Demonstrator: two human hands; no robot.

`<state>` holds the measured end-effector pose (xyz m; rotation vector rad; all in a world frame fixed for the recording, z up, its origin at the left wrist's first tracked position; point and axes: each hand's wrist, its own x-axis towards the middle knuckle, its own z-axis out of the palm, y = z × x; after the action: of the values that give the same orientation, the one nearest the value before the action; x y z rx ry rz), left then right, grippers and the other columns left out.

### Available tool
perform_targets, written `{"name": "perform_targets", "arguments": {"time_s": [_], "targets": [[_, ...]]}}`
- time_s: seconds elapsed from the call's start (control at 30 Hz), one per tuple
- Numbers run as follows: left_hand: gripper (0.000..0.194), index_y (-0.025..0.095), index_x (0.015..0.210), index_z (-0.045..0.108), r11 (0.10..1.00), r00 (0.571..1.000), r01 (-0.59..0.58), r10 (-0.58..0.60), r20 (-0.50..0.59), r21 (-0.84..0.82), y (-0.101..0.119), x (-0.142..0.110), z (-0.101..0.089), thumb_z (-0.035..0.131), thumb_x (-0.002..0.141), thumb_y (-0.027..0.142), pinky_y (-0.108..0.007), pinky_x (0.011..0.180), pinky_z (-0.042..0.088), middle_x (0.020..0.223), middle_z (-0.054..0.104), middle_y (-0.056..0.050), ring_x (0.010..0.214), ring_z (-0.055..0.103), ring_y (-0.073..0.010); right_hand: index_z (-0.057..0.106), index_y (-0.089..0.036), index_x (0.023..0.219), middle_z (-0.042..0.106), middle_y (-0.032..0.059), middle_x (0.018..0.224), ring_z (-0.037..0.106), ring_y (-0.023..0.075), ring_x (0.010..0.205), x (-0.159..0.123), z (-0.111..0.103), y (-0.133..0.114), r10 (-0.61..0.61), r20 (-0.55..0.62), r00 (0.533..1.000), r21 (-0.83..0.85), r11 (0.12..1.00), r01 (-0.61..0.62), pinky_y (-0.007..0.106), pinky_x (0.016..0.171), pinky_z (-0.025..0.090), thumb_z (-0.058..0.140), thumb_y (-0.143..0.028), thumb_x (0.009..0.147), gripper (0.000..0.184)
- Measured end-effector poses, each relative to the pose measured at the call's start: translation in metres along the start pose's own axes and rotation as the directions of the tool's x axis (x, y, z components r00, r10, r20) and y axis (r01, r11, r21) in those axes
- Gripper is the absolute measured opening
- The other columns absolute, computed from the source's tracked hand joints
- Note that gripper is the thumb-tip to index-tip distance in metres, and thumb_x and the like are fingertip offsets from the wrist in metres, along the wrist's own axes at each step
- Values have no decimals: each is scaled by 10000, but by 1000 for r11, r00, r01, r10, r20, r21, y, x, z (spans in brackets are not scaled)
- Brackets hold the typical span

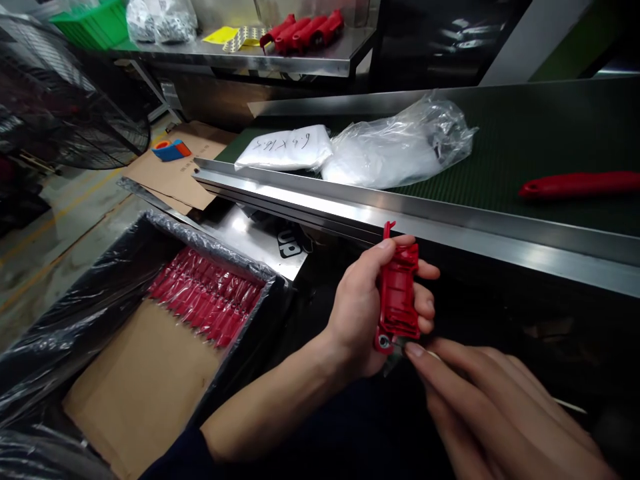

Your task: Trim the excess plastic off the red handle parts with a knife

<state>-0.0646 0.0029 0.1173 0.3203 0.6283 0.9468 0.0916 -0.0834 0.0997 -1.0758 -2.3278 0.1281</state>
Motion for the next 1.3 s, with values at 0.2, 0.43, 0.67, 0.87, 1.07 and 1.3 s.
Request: {"name": "perform_targets", "arguments": {"time_s": [0.2,0.43,0.67,0.87,1.07,1.3], "targets": [[322,186,1140,532,999,1000,-25,25,-16,-28,1,1,-6,397,952,410,-190,425,452,833,606,-34,474,546,-102,562,-151,1302,588,113,1165,574,173,1047,4,3,-4,34,9,999,78,996,-35,291,817,477,566,-32,841,475],[334,168,1180,564,995,986,-80,71,-153,-54,13,-1,-17,436,953,377,-198,442,476,870,615,-50,546,553,-109,532,-204,1353,632,88,1165,616,194,1023,19,-24,34,80,-140,987,-133,986,-99,335,879,479,596,-16,835,555],[347,201,1208,595,995,959,-94,95,-266,17,17,-12,-38,486,933,383,-222,490,488,986,637,-68,641,582,-136,573,-133,1226,639,129,1167,590,247,1023,35,-20,112,-47,-40,998,-533,846,18,391,856,489,597,-36,852,388],[392,210,1238,581,999,929,-22,29,-368,23,13,-22,-55,561,894,397,-252,495,509,997,634,-76,625,569,-140,520,-104,1321,642,177,1106,577,299,1061,25,14,141,-108,-153,982,-653,757,-19,458,899,483,645,-83,828,509],[385,174,1239,557,998,889,5,24,-457,61,7,-27,-64,550,896,348,-233,473,501,998,638,-92,597,562,-123,444,-183,1405,634,101,1282,580,256,1199,19,4,145,-141,-10,990,-632,768,103,456,1058,386,615,-85,829,609],[402,171,1247,505,999,896,44,-29,-443,24,-6,-27,-77,534,898,368,-228,438,478,949,625,-74,581,551,-127,533,-160,1296,644,140,1211,592,276,1147,32,-5,133,-230,-117,966,-537,833,133,469,971,466,678,-15,756,578]]}}
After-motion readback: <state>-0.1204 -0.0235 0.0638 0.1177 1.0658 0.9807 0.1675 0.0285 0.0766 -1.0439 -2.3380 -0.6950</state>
